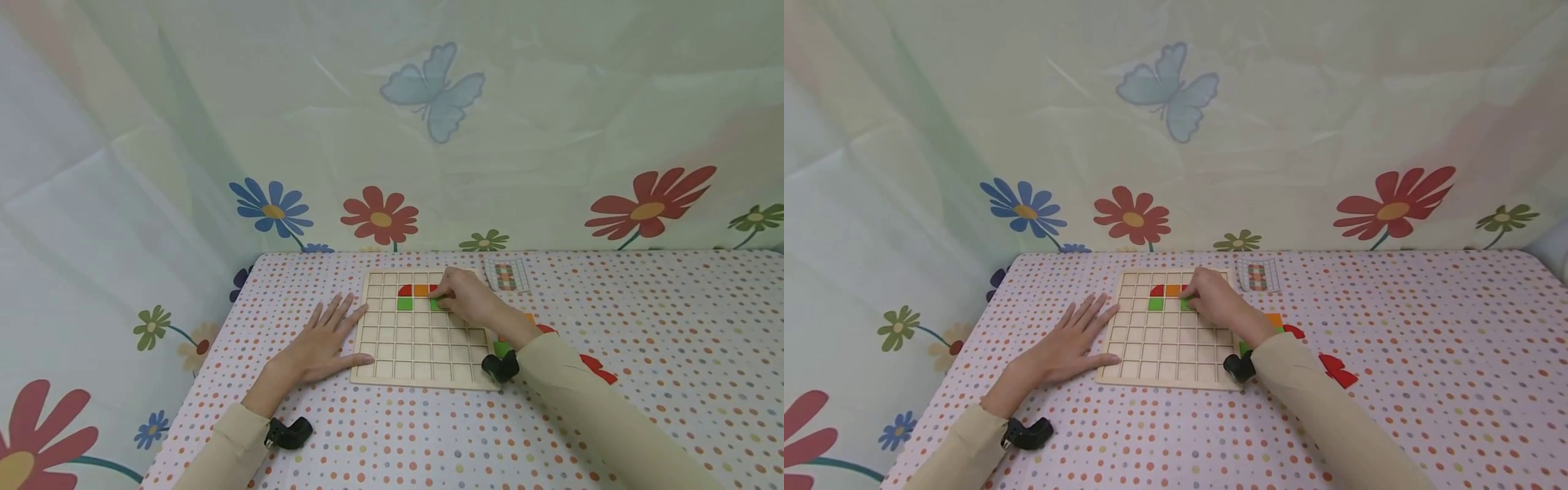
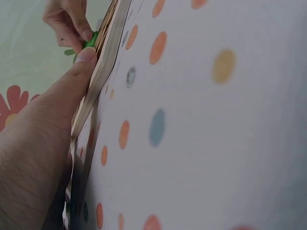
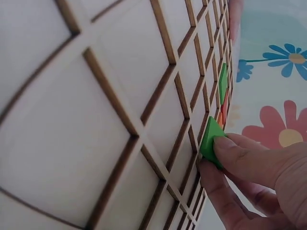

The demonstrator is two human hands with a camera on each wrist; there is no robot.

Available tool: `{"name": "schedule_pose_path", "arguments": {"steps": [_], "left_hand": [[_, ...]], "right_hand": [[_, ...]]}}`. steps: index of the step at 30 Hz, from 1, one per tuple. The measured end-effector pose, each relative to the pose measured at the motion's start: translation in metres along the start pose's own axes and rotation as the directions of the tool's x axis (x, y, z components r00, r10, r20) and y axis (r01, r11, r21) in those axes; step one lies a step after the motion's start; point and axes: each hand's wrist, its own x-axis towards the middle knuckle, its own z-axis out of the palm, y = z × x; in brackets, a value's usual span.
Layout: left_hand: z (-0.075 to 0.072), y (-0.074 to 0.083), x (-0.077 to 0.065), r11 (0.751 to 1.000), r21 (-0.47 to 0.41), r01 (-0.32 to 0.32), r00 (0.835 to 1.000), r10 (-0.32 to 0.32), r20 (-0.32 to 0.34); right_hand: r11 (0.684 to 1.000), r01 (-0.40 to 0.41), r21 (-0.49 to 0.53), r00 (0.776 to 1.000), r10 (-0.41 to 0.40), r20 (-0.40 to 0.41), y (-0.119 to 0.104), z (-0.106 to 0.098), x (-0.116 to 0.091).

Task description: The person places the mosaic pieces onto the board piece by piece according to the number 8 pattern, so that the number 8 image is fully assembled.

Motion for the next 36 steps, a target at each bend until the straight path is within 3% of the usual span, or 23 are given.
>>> {"name": "schedule_pose_path", "arguments": {"steps": [8,17,29,36], "left_hand": [[-0.003,-0.001,0.001,1.000,0.003,-0.009,1.000,0.009,-0.009],[-0.003,-0.003,0.002,1.000,0.005,-0.009,1.000,0.009,-0.003],[0.000,-0.001,0.000,1.000,-0.006,-0.002,1.000,0.002,0.003],[0.001,-0.001,0.000,1.000,-0.003,-0.006,1.000,0.006,-0.010]], "right_hand": [[1.000,0.024,-0.009,1.000,-0.024,-0.018,-0.002,-0.001,0.000],[0.995,0.046,-0.085,0.998,-0.048,-0.027,-0.008,0.001,0.002],[0.999,-0.016,0.037,0.996,0.019,-0.089,-0.004,0.009,-0.006],[0.998,0.003,0.065,0.993,0.004,-0.117,-0.011,-0.007,-0.033]]}}
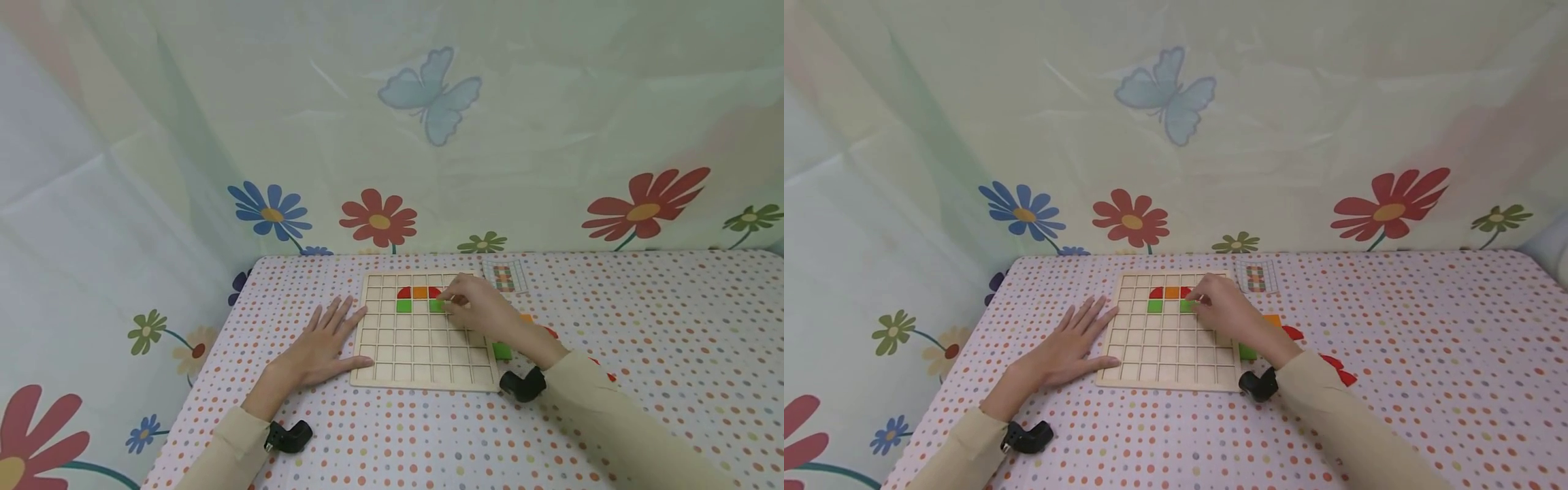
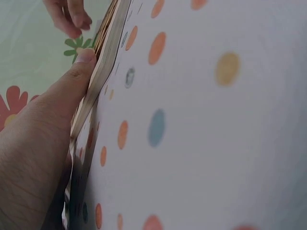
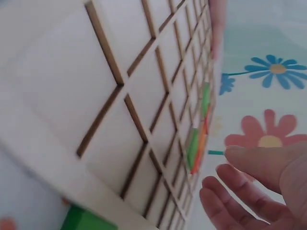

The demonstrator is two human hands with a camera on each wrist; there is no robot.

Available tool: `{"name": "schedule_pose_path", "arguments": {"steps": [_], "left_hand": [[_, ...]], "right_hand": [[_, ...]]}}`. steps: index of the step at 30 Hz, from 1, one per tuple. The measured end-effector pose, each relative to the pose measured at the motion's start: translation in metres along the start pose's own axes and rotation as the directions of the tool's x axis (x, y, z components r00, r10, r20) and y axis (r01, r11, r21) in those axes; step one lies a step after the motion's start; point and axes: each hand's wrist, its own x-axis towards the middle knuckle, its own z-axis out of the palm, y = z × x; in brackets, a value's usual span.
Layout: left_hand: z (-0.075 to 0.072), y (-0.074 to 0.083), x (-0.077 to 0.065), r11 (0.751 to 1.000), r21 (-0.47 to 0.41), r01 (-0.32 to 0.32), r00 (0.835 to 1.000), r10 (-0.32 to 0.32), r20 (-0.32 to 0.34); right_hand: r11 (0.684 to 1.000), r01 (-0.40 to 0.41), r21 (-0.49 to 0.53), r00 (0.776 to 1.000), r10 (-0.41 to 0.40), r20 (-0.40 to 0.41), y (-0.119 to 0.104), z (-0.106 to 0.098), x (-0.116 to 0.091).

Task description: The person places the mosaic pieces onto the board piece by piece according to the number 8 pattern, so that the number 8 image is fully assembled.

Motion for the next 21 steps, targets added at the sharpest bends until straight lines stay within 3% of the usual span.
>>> {"name": "schedule_pose_path", "arguments": {"steps": [8,15,21], "left_hand": [[0.001,0.000,0.000,1.000,-0.003,0.002,1.000,-0.002,-0.004],[0.000,0.000,-0.001,1.000,-0.005,0.002,1.000,-0.002,-0.001],[0.000,0.001,0.000,1.000,0.000,0.003,1.000,-0.003,0.002]], "right_hand": [[0.993,0.045,-0.112,0.999,-0.043,0.018,-0.011,-0.023,-0.056],[0.980,0.029,-0.196,0.999,-0.025,0.026,0.013,-0.037,-0.095],[0.972,0.004,-0.236,1.000,-0.005,-0.002,0.035,-0.043,-0.109]]}}
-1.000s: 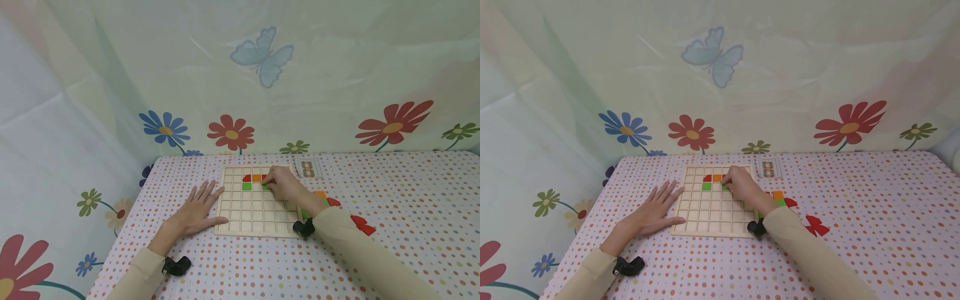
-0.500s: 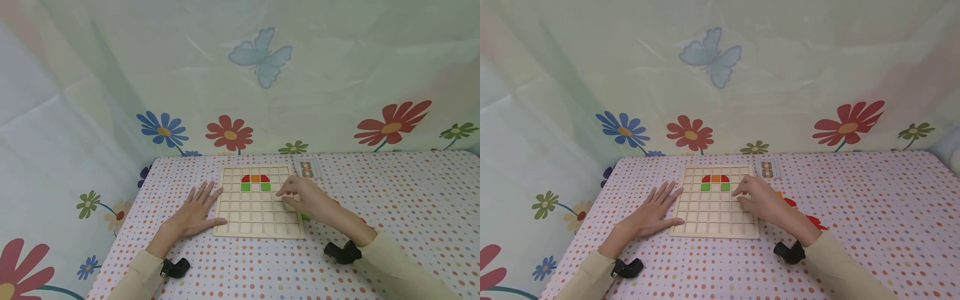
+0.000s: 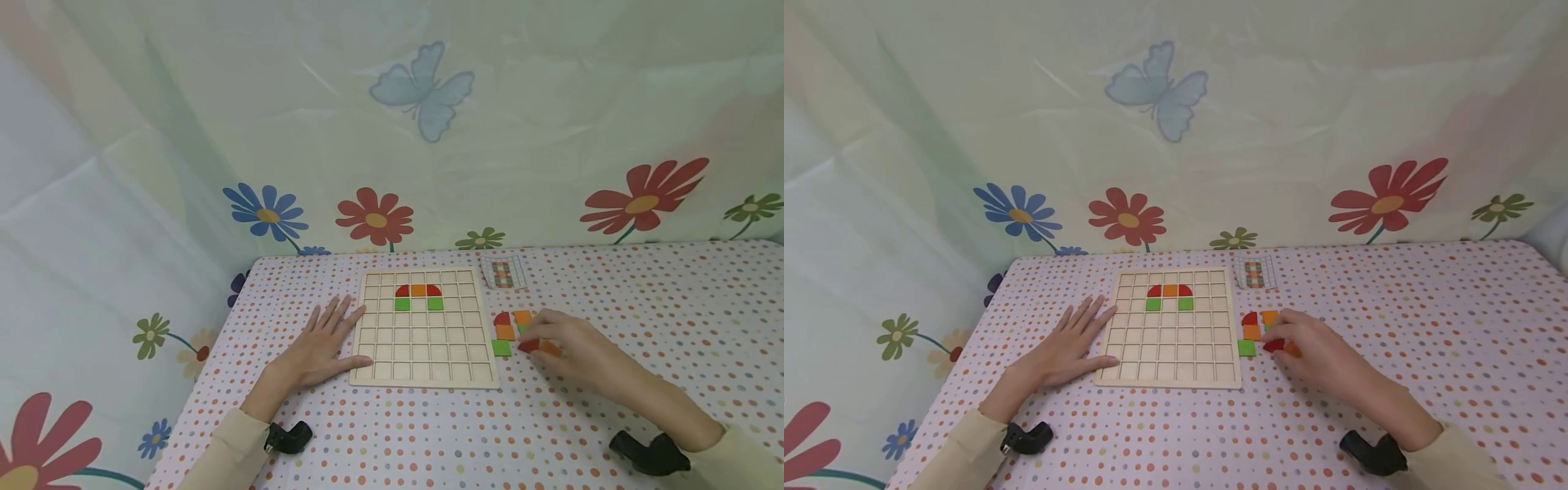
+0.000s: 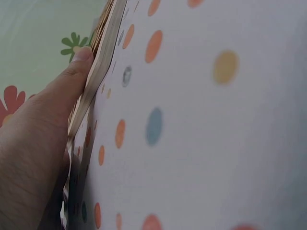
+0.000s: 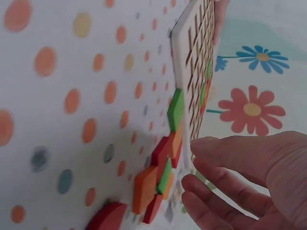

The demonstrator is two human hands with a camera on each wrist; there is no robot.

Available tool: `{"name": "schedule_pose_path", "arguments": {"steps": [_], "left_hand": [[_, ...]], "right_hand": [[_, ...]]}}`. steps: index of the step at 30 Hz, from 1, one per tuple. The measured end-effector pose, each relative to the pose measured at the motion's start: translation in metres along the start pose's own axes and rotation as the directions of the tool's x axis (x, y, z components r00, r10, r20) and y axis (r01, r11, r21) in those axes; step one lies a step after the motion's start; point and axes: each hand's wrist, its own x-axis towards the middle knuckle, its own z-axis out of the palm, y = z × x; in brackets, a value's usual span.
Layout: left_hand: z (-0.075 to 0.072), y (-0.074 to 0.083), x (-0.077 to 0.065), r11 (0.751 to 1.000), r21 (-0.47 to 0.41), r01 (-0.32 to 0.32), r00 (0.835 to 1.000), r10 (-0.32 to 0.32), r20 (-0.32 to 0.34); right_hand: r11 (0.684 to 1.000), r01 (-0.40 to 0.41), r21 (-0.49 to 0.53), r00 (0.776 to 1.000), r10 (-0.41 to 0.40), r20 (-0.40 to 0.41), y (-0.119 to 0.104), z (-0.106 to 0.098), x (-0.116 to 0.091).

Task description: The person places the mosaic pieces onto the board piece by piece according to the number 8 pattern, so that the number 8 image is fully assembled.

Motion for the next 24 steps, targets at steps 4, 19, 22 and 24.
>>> {"name": "schedule_pose_path", "arguments": {"steps": [4,19,22,24], "left_hand": [[0.000,0.000,-0.001,1.000,0.005,0.005,1.000,-0.005,-0.004],[0.001,0.000,0.000,1.000,0.009,0.007,1.000,-0.007,0.010],[0.001,0.000,0.000,1.000,0.015,0.011,1.000,-0.011,0.008],[0.001,0.000,0.000,1.000,0.015,0.010,1.000,-0.010,0.007]], "right_hand": [[0.999,-0.031,0.009,0.999,0.031,0.007,0.005,0.005,-0.001],[0.998,0.017,-0.058,0.999,-0.019,-0.030,0.011,0.018,-0.001],[0.998,0.028,-0.048,0.999,-0.029,-0.027,0.010,0.016,0.002],[1.000,0.014,-0.020,1.000,-0.014,-0.011,0.011,0.013,0.003]]}}
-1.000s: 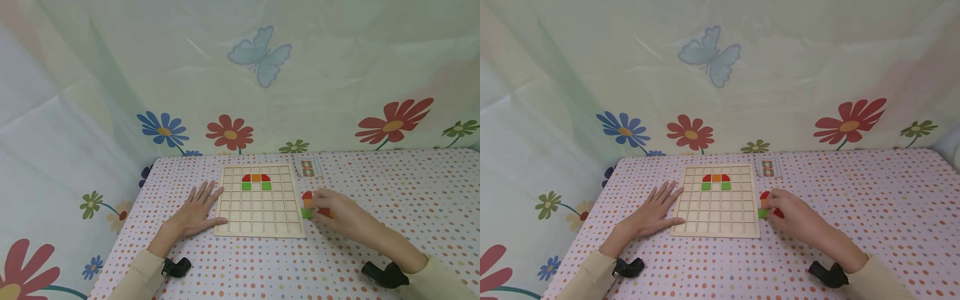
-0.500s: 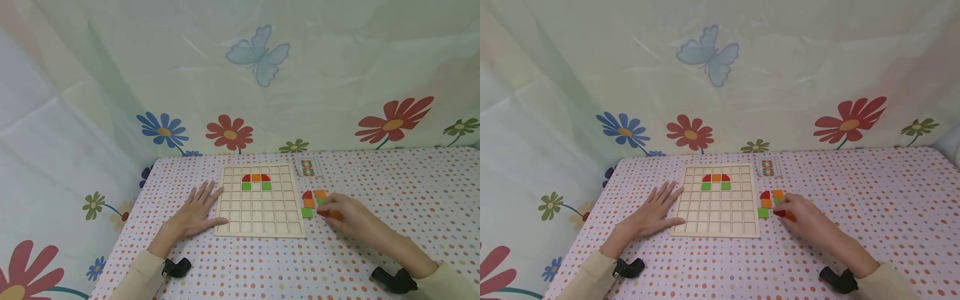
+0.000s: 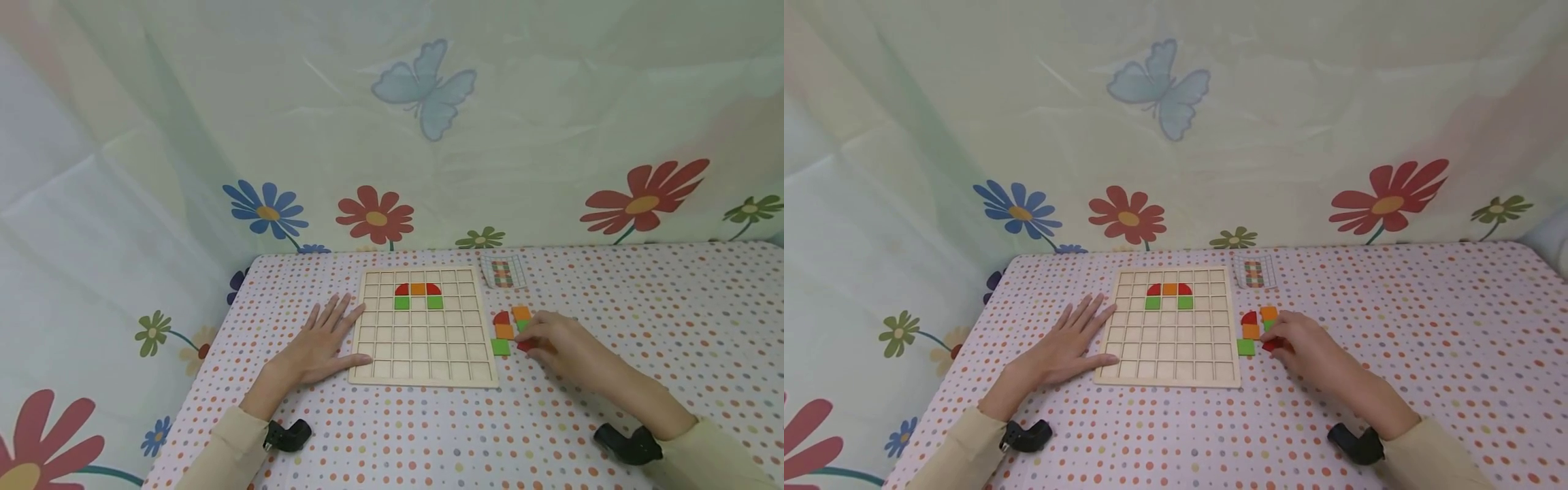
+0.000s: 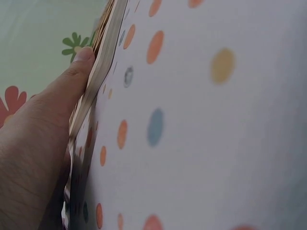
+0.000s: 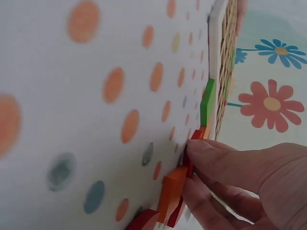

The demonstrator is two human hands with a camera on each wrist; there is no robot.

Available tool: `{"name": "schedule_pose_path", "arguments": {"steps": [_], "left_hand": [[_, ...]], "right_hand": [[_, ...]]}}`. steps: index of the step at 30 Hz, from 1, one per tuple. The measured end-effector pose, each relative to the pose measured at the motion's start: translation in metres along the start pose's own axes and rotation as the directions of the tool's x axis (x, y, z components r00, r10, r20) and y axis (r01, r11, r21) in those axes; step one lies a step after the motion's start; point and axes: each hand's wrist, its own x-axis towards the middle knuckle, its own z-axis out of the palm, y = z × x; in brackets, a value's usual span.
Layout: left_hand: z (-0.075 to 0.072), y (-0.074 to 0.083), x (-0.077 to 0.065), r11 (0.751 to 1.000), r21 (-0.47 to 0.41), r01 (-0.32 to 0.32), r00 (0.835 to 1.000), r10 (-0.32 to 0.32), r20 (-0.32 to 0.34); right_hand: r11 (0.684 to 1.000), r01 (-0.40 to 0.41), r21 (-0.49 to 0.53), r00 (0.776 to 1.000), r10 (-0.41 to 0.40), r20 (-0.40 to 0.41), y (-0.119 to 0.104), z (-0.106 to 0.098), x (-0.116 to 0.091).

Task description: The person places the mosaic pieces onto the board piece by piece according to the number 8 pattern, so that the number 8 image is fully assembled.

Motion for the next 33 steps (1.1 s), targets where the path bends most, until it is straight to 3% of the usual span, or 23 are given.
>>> {"name": "schedule_pose_path", "arguments": {"steps": [7,17,26,33], "left_hand": [[0.000,-0.001,-0.001,1.000,-0.004,-0.004,1.000,0.004,-0.013],[0.001,-0.001,-0.001,1.000,-0.003,-0.004,1.000,0.004,-0.011],[0.000,-0.001,0.000,1.000,-0.009,-0.010,1.000,0.010,-0.016],[0.001,-0.002,0.001,1.000,-0.014,-0.015,1.000,0.015,-0.010]], "right_hand": [[0.998,-0.065,-0.012,0.997,0.065,0.039,-0.003,-0.001,0.003],[0.997,-0.048,-0.062,0.999,0.048,0.008,-0.004,0.002,0.001],[0.996,-0.091,0.016,0.996,0.091,-0.002,-0.008,-0.003,0.002],[0.998,-0.009,0.057,1.000,0.010,-0.018,-0.024,-0.009,0.017]]}}
